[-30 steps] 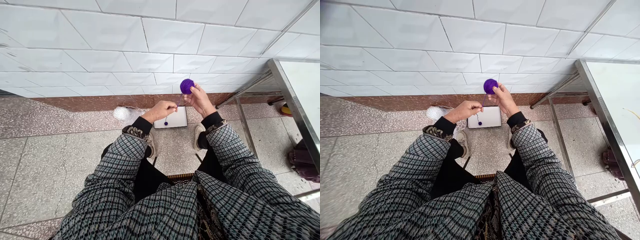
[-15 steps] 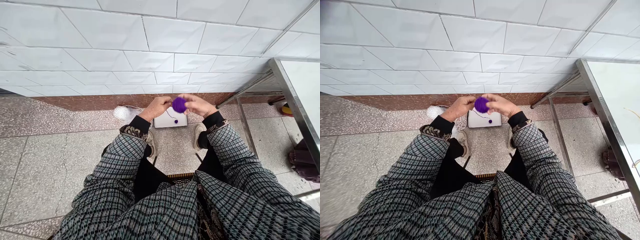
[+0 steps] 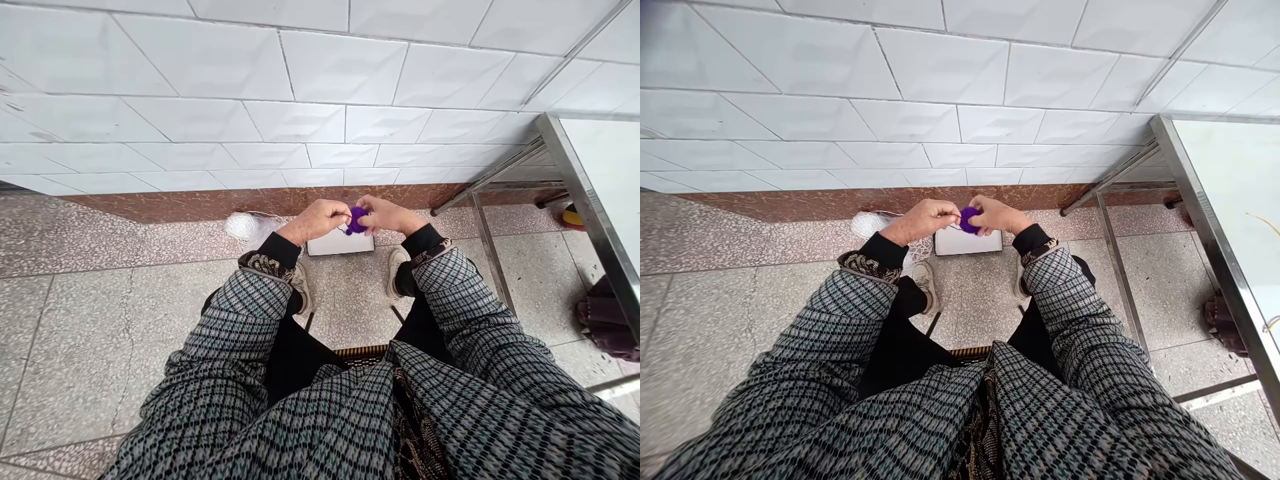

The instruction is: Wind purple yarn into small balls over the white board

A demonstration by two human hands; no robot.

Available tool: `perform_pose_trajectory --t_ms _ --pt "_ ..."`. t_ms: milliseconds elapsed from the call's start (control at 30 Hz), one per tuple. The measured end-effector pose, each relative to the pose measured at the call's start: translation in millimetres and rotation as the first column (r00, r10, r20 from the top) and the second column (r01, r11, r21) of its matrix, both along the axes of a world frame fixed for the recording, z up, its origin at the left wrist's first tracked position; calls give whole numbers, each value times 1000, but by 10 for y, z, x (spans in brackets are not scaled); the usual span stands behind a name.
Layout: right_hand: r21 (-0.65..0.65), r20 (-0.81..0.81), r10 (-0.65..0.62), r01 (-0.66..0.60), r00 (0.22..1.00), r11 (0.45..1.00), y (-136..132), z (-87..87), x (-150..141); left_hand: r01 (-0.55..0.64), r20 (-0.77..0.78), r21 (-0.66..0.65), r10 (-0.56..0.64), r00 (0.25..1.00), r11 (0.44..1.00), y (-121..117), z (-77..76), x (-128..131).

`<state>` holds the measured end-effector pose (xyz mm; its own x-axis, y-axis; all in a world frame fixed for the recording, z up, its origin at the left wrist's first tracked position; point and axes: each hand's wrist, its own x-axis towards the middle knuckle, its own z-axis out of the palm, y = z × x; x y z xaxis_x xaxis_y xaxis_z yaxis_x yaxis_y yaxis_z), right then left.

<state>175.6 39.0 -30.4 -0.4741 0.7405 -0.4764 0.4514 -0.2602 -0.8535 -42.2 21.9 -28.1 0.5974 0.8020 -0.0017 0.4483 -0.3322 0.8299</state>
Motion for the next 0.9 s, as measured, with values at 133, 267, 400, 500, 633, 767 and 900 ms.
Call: perform_pose_trajectory --t_ms 133,267,400,500,633,767,900 --pt "-104 -188 265 -288 946 952 -61 134 72 -83 -4 22 83 996 996 59 -59 -48" --pt "-76 -388 175 -221 905 972 -21 156 128 -145 -13 15 145 989 989 92 -132 -44" --pt "-78 -499 -67 33 864 996 39 100 110 -133 -45 11 133 990 991 73 -200 22" --pt "-45 -474 -213 218 855 975 66 53 58 -1 -73 10 2 997 1000 21 -213 93" --pt "112 -278 -294 335 915 936 91 -34 11 116 -81 26 -113 990 993 -30 -170 131" --pt "223 16 -200 191 980 956 73 -69 23 -6 -46 90 11 999 996 -1 -112 60" --pt "42 -40 86 -84 995 996 7 20 49 -155 3 134 156 988 979 62 -90 -29"
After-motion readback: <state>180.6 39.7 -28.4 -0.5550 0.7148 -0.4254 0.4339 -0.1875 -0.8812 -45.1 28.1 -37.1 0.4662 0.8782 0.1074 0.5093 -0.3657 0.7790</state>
